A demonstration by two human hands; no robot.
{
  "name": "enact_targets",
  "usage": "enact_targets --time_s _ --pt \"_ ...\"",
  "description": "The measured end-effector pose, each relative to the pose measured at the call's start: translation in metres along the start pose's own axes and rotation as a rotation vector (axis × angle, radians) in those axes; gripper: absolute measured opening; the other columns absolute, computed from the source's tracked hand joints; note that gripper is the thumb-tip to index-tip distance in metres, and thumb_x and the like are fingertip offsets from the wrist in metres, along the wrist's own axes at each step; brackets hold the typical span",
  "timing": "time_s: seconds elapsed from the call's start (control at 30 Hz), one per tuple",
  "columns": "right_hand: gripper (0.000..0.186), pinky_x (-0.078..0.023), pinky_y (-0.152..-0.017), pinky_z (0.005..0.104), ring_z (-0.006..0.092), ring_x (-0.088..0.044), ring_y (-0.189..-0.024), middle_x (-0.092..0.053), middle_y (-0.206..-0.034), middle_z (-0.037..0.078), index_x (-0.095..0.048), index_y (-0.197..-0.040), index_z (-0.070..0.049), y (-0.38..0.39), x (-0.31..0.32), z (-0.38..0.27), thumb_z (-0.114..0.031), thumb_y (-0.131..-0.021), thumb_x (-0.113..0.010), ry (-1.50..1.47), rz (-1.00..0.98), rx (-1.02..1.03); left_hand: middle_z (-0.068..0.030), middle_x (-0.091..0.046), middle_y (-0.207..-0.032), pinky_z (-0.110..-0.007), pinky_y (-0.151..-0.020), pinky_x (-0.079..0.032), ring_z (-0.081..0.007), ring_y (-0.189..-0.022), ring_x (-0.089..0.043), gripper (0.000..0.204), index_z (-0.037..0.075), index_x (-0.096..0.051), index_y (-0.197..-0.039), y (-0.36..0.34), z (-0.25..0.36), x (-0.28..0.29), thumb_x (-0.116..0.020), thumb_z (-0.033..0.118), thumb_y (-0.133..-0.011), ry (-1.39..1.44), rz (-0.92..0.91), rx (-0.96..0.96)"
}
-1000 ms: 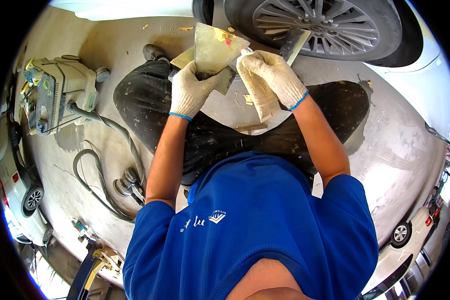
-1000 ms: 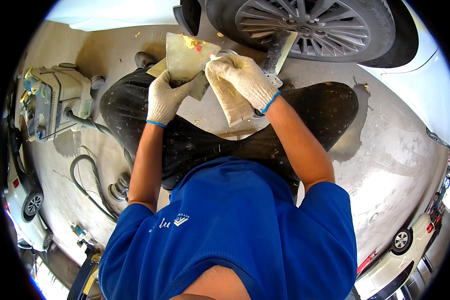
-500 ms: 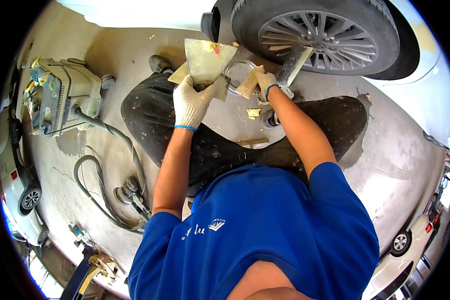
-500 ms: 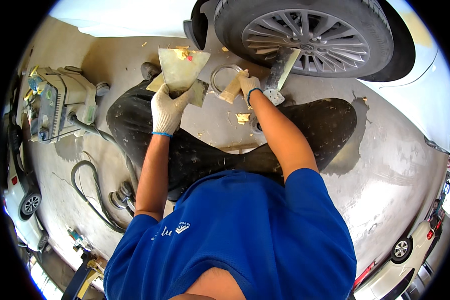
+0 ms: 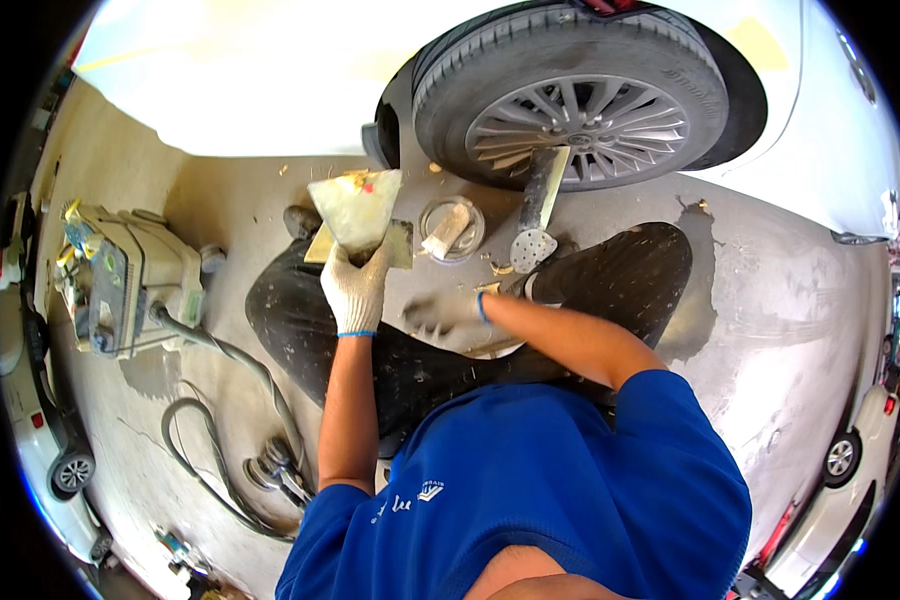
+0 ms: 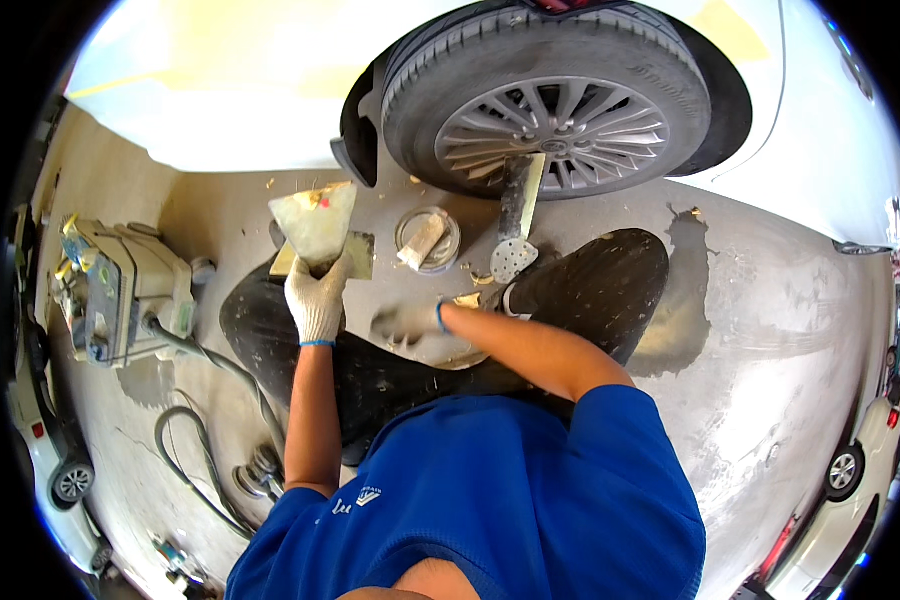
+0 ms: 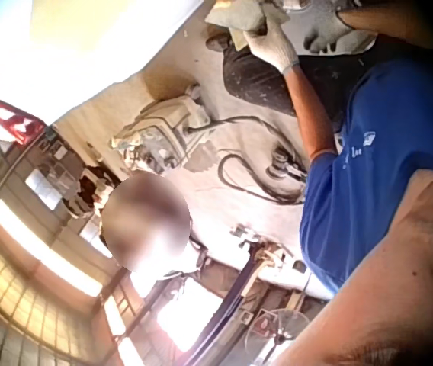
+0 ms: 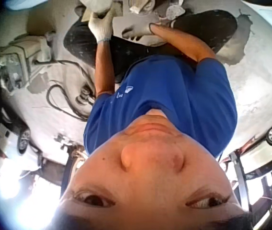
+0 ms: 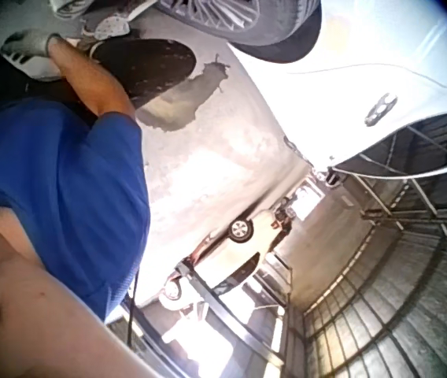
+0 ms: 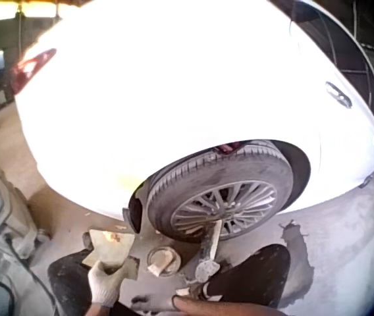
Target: The person applies a yellow substance to the rear bumper of a white car using a putty knife. They then mix a filler compound in a small container and apply it to the same area.
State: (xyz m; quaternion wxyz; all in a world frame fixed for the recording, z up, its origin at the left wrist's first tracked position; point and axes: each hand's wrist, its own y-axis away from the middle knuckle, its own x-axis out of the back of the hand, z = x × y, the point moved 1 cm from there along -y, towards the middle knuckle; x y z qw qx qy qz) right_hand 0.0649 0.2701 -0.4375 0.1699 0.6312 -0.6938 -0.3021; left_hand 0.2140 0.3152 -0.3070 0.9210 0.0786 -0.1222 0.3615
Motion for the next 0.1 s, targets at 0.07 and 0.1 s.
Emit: enact_targets --time_s 0.07,0.1 --pt "0.068 -0.042 -0.107 0.0433 0.0354 -0.055 -0.125 -0.057 -0.138 0.02 -0.047 -0.145 -0.005 0.019 -0.048 -0.007 -0.052 -0.097 -0.056 0.471 -0.033 0.252 -0.0078 -0.073 -0.088 -0.027 -0.074 -0.053 -0.0101 -0.076 -0.065 0.032 -0.005 -0.069 -0.102 -0.002 0.002 -0.003 -0.08 0.013 -0.078 0.113 0.002 0.039" --pt "0.068 -0.042 -0.107 0.0433 0.0354 -0.055 -0.125 -0.057 -0.138 0.02 -0.047 -0.145 -0.005 0.017 -0.045 -0.012 -0.052 -0.097 -0.056 0.477 -0.022 0.266 -0.0086 -0.074 -0.09 -0.027 -0.075 -0.053 -0.0097 -0.077 -0.065 0.033 -0.005 -0.069 -0.103 -0.003 -0.002 0.0 -0.08 0.012 -0.078 0.025 -0.002 0.083"
